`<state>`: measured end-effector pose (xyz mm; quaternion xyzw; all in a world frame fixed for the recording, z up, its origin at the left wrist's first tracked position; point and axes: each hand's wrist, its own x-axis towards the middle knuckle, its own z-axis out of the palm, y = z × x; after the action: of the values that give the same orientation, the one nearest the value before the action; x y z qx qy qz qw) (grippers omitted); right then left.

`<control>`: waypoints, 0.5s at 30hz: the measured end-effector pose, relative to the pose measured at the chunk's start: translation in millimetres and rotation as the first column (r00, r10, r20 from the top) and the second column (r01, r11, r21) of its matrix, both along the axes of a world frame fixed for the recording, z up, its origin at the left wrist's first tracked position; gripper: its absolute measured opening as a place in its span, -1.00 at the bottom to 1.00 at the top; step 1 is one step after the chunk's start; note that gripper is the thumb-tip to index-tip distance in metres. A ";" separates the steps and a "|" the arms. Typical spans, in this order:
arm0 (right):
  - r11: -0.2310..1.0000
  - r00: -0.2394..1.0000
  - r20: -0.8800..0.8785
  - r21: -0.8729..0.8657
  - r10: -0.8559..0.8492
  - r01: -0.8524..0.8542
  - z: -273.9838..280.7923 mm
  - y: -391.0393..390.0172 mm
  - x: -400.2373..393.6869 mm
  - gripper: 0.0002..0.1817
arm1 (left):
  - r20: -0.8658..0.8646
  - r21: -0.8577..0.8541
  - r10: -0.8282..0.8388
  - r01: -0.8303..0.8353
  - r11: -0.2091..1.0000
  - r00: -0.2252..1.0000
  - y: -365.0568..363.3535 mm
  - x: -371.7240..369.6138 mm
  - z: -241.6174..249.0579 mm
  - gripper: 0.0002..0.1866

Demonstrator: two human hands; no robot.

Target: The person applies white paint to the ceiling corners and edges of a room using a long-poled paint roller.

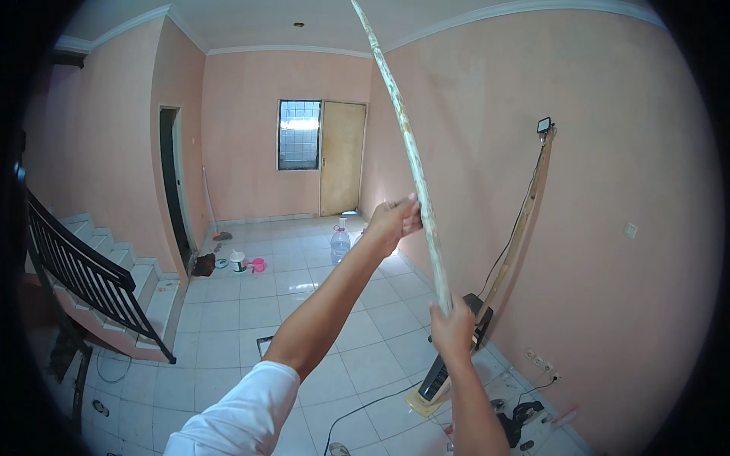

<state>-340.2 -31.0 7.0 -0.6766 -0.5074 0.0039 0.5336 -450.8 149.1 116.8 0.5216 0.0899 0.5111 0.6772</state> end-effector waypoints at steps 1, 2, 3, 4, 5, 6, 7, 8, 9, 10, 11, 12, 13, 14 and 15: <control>1.000 0.999 -0.025 0.009 0.021 -0.021 -7.1 -27.3 6.1 -0.72 | -0.077 0.112 -0.092 0.101 0.989 0.993 0.6 5.4 -11.3 -0.66; 0.999 0.998 -0.054 0.021 0.044 -0.043 -13.2 -53.6 16.0 -0.73 | -0.078 0.096 -0.104 0.111 0.989 0.992 -23.5 13.6 -8.6 -0.65; 0.997 0.995 -0.080 0.052 0.061 -0.057 -22.4 -78.9 21.5 -0.77 | -0.079 0.078 -0.115 0.121 0.990 0.990 -50.2 19.7 -7.6 -0.63; 0.994 0.991 -0.105 0.082 0.079 -0.071 -31.0 -105.2 27.3 -0.81 | -0.076 0.059 -0.126 0.130 0.990 0.989 -78.1 25.6 -3.4 -0.61; 0.995 0.988 -0.125 0.056 0.091 -0.085 -35.9 -133.8 31.9 -0.81 | -0.039 0.072 -0.131 0.133 0.988 0.991 -98.7 32.2 3.1 -0.60; 0.995 0.984 -0.145 0.030 0.103 -0.099 -41.7 -161.1 36.9 -0.82 | -0.001 0.086 -0.136 0.136 0.987 0.991 -117.2 39.2 10.2 -0.59; 0.995 0.988 -0.120 0.054 0.093 -0.087 -54.6 -185.9 43.2 -0.80 | 0.040 0.091 -0.141 0.137 0.986 0.989 -134.8 45.4 12.7 -0.58; 0.994 0.992 -0.095 0.077 0.085 -0.078 -63.6 -210.2 47.2 -0.77 | 0.052 0.109 -0.137 0.131 0.985 0.989 -150.2 51.9 13.5 -0.59; 0.997 0.992 -0.099 0.029 0.081 -0.078 -68.4 -238.5 48.6 -0.77 | 0.067 0.131 -0.132 0.122 0.984 0.989 -164.2 56.7 15.7 -0.60; 0.997 0.992 -0.101 -0.017 0.077 -0.079 -66.1 -267.7 49.3 -0.77 | 0.082 0.155 -0.126 0.113 0.981 0.989 -178.4 62.5 19.0 -0.62; 0.996 0.990 -0.118 -0.032 0.075 -0.080 -64.4 -293.3 50.2 -0.80 | 0.043 0.132 -0.131 0.124 0.983 0.990 -197.7 67.1 19.9 -0.65; 0.996 0.988 -0.139 -0.047 0.070 -0.077 -63.2 -316.8 49.8 -0.82 | 0.038 0.142 -0.110 0.104 0.984 0.993 -219.4 69.3 20.0 -0.66; 0.996 0.985 -0.160 -0.061 0.060 -0.071 -64.4 -330.3 50.7 -0.84 | 0.032 0.153 -0.094 0.088 0.984 0.995 -240.5 73.3 19.4 -0.67; 0.997 0.991 -0.131 -0.063 0.028 -0.036 -67.7 -337.5 51.8 -0.85 | 0.029 0.160 -0.084 0.078 0.984 0.996 -254.8 79.1 17.5 -0.68; 0.998 0.995 -0.102 -0.066 -0.009 0.002 -70.5 -344.1 52.2 -0.85 | 0.032 0.139 -0.125 0.120 0.983 0.992 -261.3 80.8 15.7 -0.71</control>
<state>-288.0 -375.0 -63.6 -0.6942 -0.4772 0.0537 0.5361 -370.0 -112.2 132.5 0.5609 0.0087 0.4840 0.6716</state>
